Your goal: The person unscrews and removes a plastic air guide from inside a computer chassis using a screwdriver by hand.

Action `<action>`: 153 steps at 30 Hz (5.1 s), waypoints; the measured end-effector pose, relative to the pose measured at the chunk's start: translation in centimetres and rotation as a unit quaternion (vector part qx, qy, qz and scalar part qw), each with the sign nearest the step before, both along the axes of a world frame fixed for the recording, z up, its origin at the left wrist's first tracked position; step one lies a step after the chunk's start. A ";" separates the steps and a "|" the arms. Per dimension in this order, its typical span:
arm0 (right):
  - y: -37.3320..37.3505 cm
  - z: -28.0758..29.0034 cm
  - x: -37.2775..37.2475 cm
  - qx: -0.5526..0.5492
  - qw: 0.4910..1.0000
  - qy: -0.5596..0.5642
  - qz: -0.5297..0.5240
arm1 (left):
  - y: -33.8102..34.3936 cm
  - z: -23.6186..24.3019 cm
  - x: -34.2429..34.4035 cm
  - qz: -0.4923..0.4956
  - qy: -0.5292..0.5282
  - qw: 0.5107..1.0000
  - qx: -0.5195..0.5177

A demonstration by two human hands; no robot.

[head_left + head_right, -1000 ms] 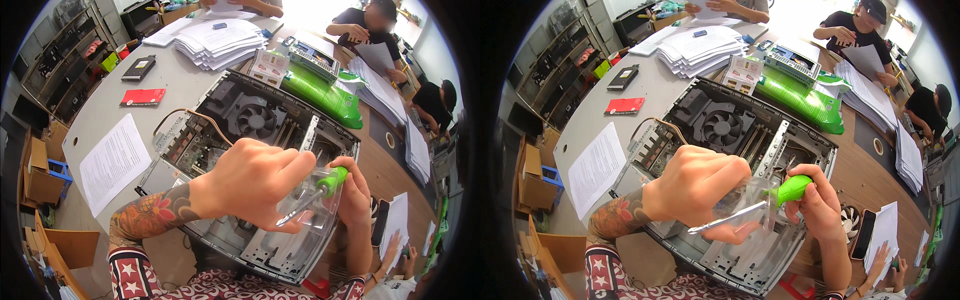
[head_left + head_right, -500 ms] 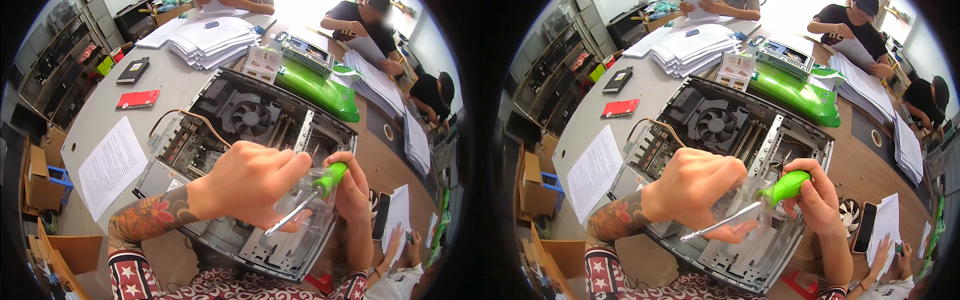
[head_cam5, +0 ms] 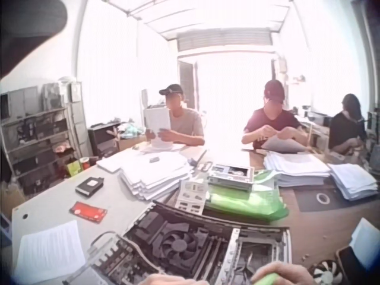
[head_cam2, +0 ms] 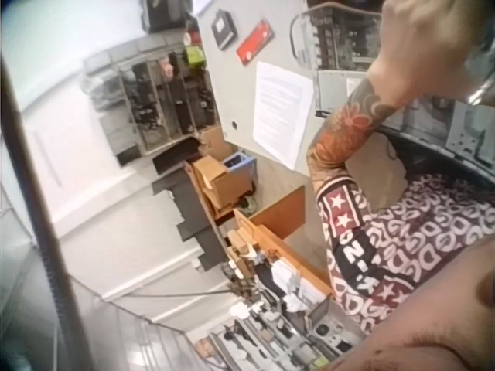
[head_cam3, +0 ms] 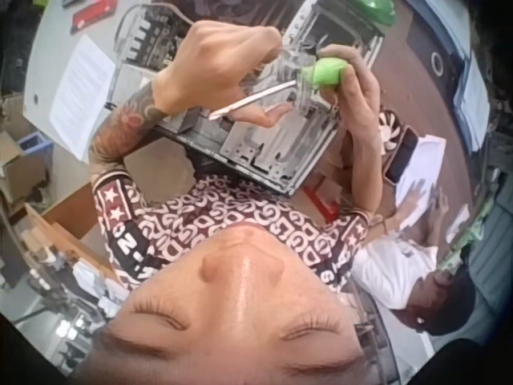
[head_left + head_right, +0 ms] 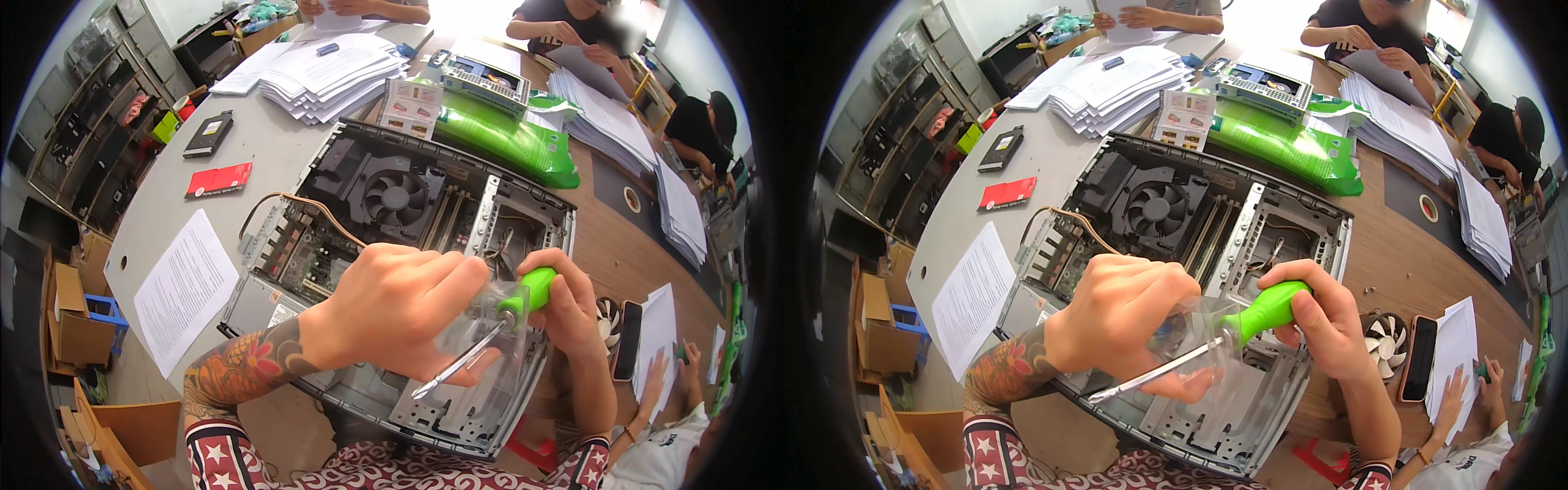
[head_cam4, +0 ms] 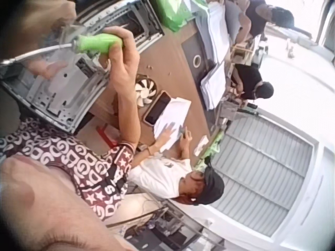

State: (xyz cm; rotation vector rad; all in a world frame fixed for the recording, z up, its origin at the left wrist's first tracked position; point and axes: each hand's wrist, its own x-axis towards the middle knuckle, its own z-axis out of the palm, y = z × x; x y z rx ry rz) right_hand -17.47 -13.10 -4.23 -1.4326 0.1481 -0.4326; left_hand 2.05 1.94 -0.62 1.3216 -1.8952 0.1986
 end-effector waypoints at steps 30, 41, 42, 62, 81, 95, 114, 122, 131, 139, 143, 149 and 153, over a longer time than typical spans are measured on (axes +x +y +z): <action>1.2 -0.4 0.6 0.105 0.965 -0.070 -0.228 | 0.6 1.8 5.4 -0.226 0.557 0.781 0.169; 1.2 -0.5 0.4 0.089 0.971 -0.082 -0.208 | 0.3 1.8 4.1 -0.171 0.542 0.784 0.250; 1.3 -0.4 0.4 0.086 0.971 -0.082 -0.207 | 0.3 1.8 4.1 -0.172 0.542 0.783 0.251; 1.1 -0.7 0.4 0.062 0.973 -0.081 -0.206 | 0.0 1.3 3.5 -0.144 0.548 0.785 0.251; 2.0 -0.3 0.2 -0.094 0.981 -0.061 -0.161 | -0.2 0.9 4.1 -0.066 0.508 0.845 0.153; 2.1 0.4 0.1 -0.274 0.956 -0.025 -0.098 | -0.2 0.6 4.5 -0.072 0.521 0.827 0.199; 2.8 0.1 0.4 -0.274 0.927 -0.061 -0.248 | 0.6 1.7 4.9 -0.071 0.490 0.831 0.252; 1.1 -0.2 -1.2 -0.086 0.989 0.008 -0.121 | 1.9 3.2 4.8 -0.148 0.479 0.790 0.353; 1.9 0.6 -0.7 -0.109 0.984 0.031 -0.136 | 0.5 3.3 3.9 -0.049 0.335 0.914 0.224; 3.0 0.2 0.2 -0.233 0.950 0.028 -0.206 | -0.8 -0.1 4.5 0.120 0.238 0.955 0.127; 3.2 1.0 0.0 -0.268 0.941 0.029 -0.206 | -0.8 0.5 4.0 0.135 0.246 0.951 0.130; 2.7 0.8 -0.3 -0.253 0.955 -0.003 -0.155 | 0.6 1.9 5.2 -0.096 0.363 0.868 0.327; 2.6 1.0 -0.3 -0.284 0.946 -0.034 -0.152 | 1.0 2.7 4.8 -0.167 0.391 0.821 0.381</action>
